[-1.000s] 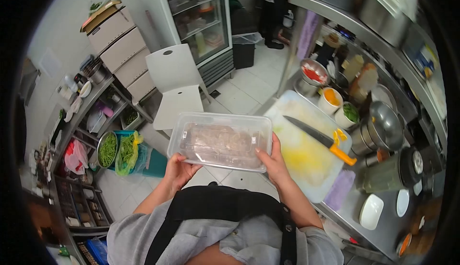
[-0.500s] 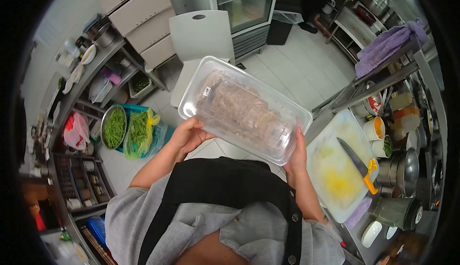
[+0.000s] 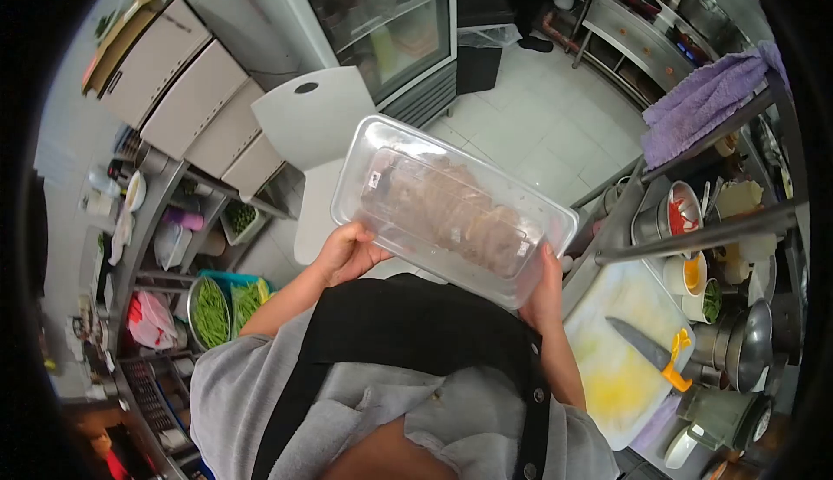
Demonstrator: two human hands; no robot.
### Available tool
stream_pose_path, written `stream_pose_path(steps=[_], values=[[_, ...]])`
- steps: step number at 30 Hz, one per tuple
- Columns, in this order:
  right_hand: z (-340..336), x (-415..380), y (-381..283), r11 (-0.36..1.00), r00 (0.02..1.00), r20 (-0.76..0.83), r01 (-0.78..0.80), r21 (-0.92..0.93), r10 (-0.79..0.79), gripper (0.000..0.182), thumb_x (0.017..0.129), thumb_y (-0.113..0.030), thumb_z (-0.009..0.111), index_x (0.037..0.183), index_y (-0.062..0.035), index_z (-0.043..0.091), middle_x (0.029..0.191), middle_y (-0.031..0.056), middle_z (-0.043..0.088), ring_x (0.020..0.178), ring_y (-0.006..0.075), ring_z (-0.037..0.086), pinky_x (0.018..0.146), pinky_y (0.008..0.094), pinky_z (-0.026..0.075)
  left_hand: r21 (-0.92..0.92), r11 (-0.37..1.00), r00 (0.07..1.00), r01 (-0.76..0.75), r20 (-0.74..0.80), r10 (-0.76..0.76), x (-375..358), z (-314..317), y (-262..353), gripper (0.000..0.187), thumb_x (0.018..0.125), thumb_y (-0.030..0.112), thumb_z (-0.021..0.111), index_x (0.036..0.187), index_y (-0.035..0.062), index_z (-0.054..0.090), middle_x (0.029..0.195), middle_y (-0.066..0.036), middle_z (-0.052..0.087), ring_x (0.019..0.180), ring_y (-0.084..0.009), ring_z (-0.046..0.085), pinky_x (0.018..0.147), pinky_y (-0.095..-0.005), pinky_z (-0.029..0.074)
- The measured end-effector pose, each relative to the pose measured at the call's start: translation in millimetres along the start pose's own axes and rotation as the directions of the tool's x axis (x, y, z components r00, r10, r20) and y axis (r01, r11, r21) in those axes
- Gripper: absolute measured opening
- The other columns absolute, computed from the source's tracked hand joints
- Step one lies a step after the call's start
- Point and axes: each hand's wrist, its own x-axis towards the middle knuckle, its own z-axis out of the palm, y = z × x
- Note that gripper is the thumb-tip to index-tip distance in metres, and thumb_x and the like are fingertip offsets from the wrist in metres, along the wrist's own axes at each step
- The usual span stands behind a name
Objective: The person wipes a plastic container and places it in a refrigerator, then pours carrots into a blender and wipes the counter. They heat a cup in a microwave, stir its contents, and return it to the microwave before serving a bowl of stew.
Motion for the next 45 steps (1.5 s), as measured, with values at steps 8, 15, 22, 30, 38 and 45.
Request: stream_pose_path(steps=[8,15,22,30,38,45], values=[[4,66,-17,0.994,0.987,-0.121,-0.104,0.041,0.108,0.054,0.090,-0.024,0.050,0.137,-0.0048,0.031,0.128,0.0124,0.044,0.117,0.0274,0.045,0.099,0.0429,0.038,0.161,0.987,0.993,-0.020,0.122,0.000,108,-2,24,0.064,0.088,0.028,0.054,0.138,-0.0017,0.026,0.134,-0.020,0.042,0.120,-0.0347,0.048,0.101,-0.0529,0.040],[6,142,-35,0.976,0.977,-0.170,0.090,-0.200,-0.125,0.063,0.090,-0.022,0.047,0.144,-0.0042,0.020,0.141,0.0144,0.032,0.127,0.0275,0.034,0.106,0.0402,0.027,0.146,0.989,0.992,0.011,0.122,-0.029,242,0,38,0.060,0.084,0.021,0.051,0.135,0.0011,0.027,0.131,-0.017,0.045,0.114,-0.0337,0.054,0.092,-0.0542,0.048],[31,252,-103,0.527,0.824,0.083,0.432,-0.731,-0.560,0.072,0.087,-0.019,0.055,0.146,-0.0036,0.016,0.145,0.0158,0.025,0.131,0.0275,0.030,0.106,0.0404,0.028,0.097,0.995,0.984,-0.031,0.178,0.013,376,22,121,0.059,0.085,0.021,0.048,0.137,0.0036,0.027,0.132,-0.017,0.045,0.115,-0.0347,0.053,0.091,-0.0575,0.047],[91,372,-176,-0.448,0.580,0.708,0.550,-0.705,-0.403,0.097,0.057,-0.013,0.083,0.137,-0.0221,0.028,0.146,0.0224,0.022,0.135,0.0467,0.019,0.107,0.0553,0.024,0.146,0.988,0.990,-0.049,0.142,0.028,458,42,224,0.054,0.085,0.025,0.047,0.129,-0.0006,0.031,0.116,-0.020,0.055,0.096,-0.0337,0.064,0.076,-0.0532,0.055],[89,508,-241,-0.620,0.014,0.818,0.644,-0.447,-0.575,0.043,0.060,-0.007,0.070,0.086,-0.0176,0.039,0.094,0.0085,0.042,0.098,0.0338,0.048,0.085,0.0473,0.043,0.212,0.967,0.971,-0.143,0.219,0.096,525,93,266,0.052,0.092,0.042,0.044,0.128,0.0049,0.037,0.118,-0.014,0.055,0.094,-0.0283,0.065,0.072,-0.0469,0.057],[74,635,-360,-0.647,-0.338,0.724,0.738,-0.192,-0.601,0.023,0.076,-0.017,0.060,0.084,-0.0163,0.039,0.090,0.0081,0.041,0.090,0.0304,0.049,0.071,0.0430,0.049,0.583,0.655,0.852,-0.481,0.132,0.507,590,143,336,0.070,0.090,0.067,0.030,0.107,0.0048,0.057,0.103,-0.011,0.059,0.087,-0.0201,0.060,0.075,-0.0361,0.053]])
